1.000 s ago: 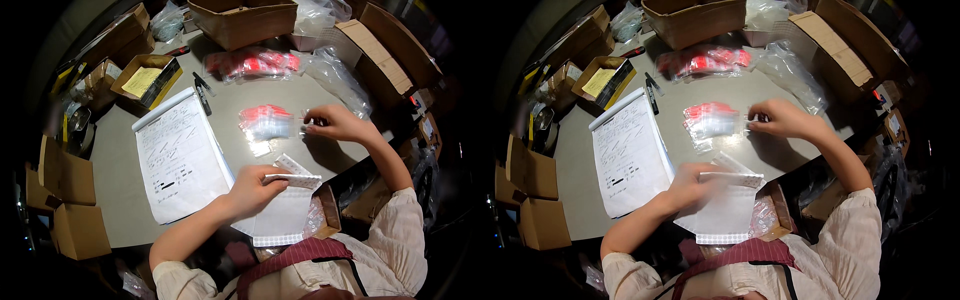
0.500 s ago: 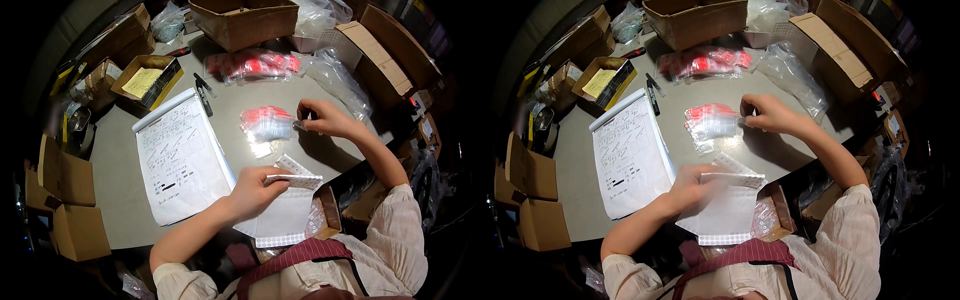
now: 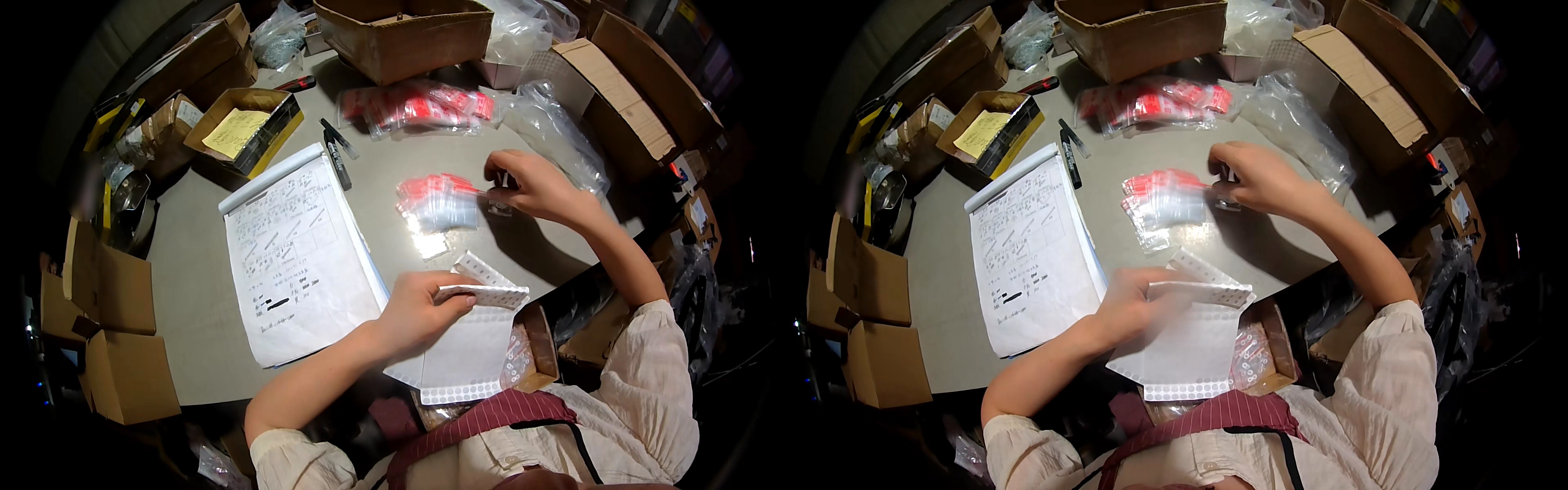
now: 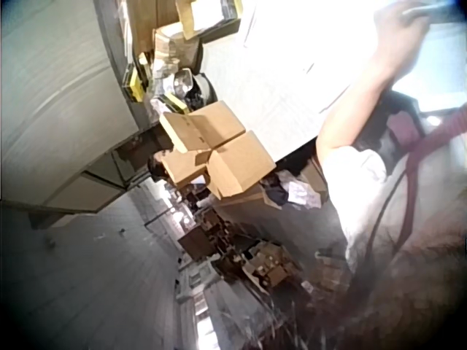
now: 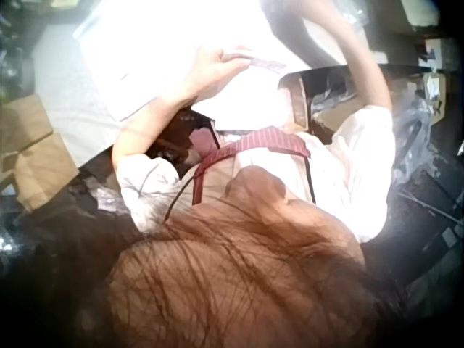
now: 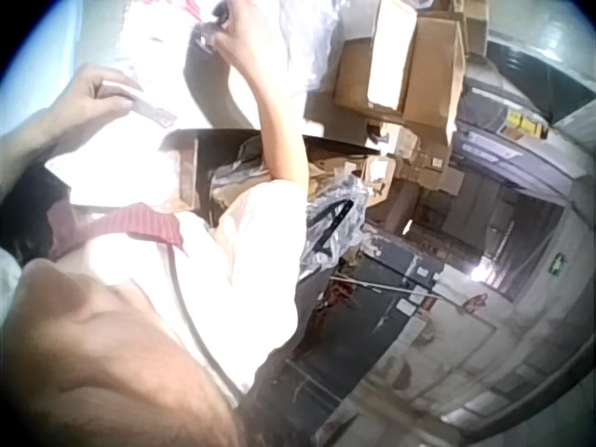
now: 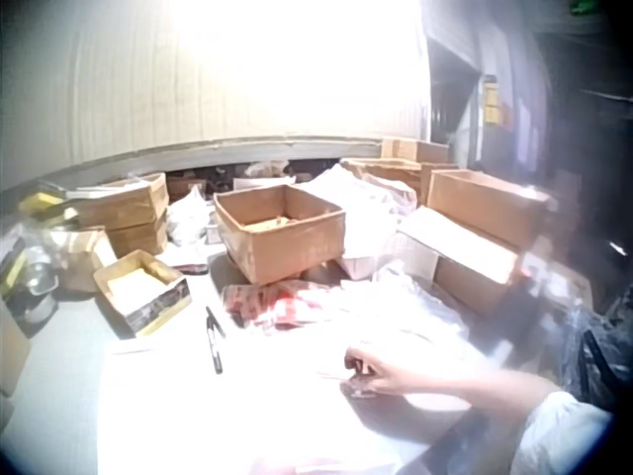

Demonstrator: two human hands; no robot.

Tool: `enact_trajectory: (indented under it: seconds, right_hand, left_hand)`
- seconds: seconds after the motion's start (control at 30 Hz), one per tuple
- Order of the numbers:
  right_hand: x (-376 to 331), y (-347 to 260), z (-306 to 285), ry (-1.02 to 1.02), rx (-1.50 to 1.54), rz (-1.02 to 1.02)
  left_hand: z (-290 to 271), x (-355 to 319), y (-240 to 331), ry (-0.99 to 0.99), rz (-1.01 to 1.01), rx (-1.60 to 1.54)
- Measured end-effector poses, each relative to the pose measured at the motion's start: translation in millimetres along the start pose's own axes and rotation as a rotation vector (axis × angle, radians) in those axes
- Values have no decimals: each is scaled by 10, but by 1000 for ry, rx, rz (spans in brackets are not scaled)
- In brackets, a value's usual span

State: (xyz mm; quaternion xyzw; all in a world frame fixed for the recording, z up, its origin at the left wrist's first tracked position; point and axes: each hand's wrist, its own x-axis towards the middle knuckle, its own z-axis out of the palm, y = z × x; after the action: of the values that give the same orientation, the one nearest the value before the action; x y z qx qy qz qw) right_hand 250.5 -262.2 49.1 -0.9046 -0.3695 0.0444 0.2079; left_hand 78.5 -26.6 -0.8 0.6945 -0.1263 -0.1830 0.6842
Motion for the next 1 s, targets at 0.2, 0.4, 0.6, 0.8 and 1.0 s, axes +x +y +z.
enact_trajectory:
  seconds: [0.2, 0.4, 0.6, 0.8, 1.0]
  right_hand:
    - [107, -64, 97, -103, 423, -106]
    - [115, -77, 381, 90, 139, -315]
    - [-19, -9, 557, 276, -80, -179]
    - [-382, 10, 209, 302, 258, -13]
    - [-900, -571, 148, 215, 386, -178]
  left_hand:
    - [-8, 5, -38, 3, -20, -14]
    - [3, 0, -41, 26, 54, -11]
    - [-14, -15, 7, -3, -57, -36]
    - [22, 31, -70, 44, -28, -97]
    - [35, 26, -7, 126, -67, -111]
